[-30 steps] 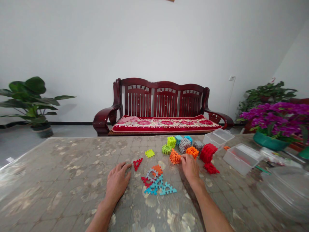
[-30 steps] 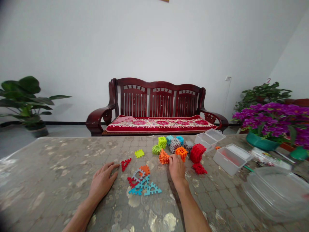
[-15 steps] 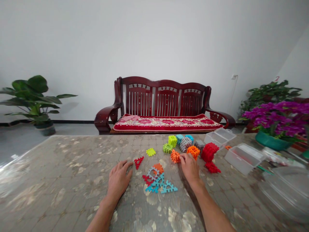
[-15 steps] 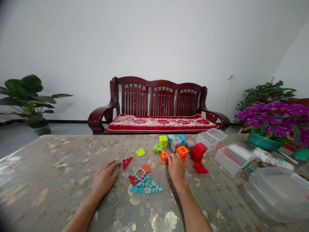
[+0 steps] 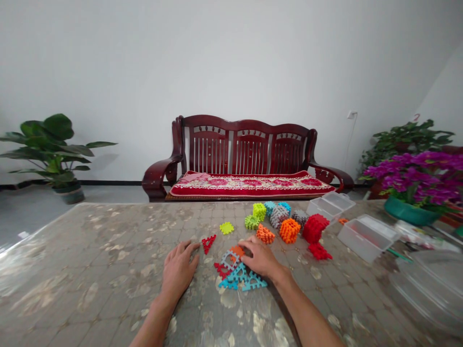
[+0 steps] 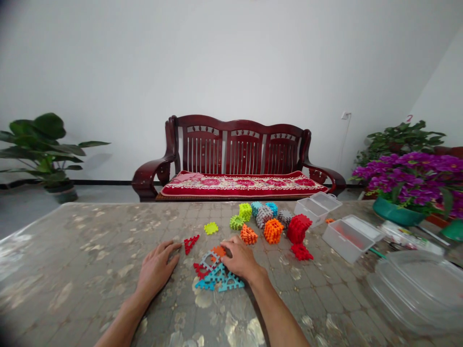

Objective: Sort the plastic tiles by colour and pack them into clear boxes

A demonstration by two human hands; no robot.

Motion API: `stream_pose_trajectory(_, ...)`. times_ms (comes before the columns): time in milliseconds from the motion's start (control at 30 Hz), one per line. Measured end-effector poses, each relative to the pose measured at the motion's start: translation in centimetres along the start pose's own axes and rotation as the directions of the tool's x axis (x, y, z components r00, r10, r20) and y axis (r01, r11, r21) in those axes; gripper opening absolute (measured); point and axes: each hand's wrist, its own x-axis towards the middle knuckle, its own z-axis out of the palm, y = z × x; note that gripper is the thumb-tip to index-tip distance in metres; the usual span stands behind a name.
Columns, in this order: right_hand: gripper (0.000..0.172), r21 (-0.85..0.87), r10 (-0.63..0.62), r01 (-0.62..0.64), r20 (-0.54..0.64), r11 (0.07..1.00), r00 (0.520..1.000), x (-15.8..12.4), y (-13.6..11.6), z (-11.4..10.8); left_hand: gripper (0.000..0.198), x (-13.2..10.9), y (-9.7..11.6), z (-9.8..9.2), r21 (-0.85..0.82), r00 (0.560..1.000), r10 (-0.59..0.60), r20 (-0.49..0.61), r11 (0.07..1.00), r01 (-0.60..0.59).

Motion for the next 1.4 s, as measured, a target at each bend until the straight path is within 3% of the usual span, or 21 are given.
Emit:
stream_pose_trajectory(133,0.034,-0.008,0.011,-0.011,-0.061,1.0,0.998,0.0,-0.2,0.2,0.035,-0.1,0.0,0.1,0.008,1.0,-0.001,-0.007,1.0,0.001)
stream_pose_trajectory(233,0.033,-0.006,0.076,-0.079,-0.199,0.997,0.977,-0.1,0.3,0.0,0.036,-0.1,-0.1,0.1,0.007,1.0,0.002,-0.009,1.0,-0.002)
stream_pose_trajectory(367,0.034,-0.119,0.143,-0.222,-0.467,0.968,0.873,-0.7,2.3,-1.2,0.036,-0.1,-0.1,0.2,0.0,1.0,0.006,-0.012,1.0,-0.006)
stream_pose_trajectory(467,0.036,-0.188,0.182,-0.328,-0.538,0.926,0.823,-1.3,3.9,-2.2,0.036,-0.1,0.0,0.0,-0.001,1.0,0.003,-0.008,1.0,-0.003)
stream_pose_trajectory(700,0.035,-0.222,0.252,-0.411,-0.513,0.884,0.82,-1.6,5.3,-2.5,0.036,-0.1,0.1,-0.1,-0.007,1.0,-0.004,-0.003,1.0,0.004)
stream_pose_trajectory(1200,0.027,-0.15,0.311,-0.412,-0.446,0.899,0.839,-1.3,5.9,-2.4,0.036,-0.2,0.0,0.0,-0.004,1.0,0.009,-0.015,1.0,-0.009)
stream_pose_trajectory(1400,0.03,-0.127,0.323,-0.431,-0.483,0.894,0.813,-1.5,5.6,-3.1,0.036,-0.1,-0.1,0.1,-0.005,1.0,0.019,-0.021,1.0,-0.019)
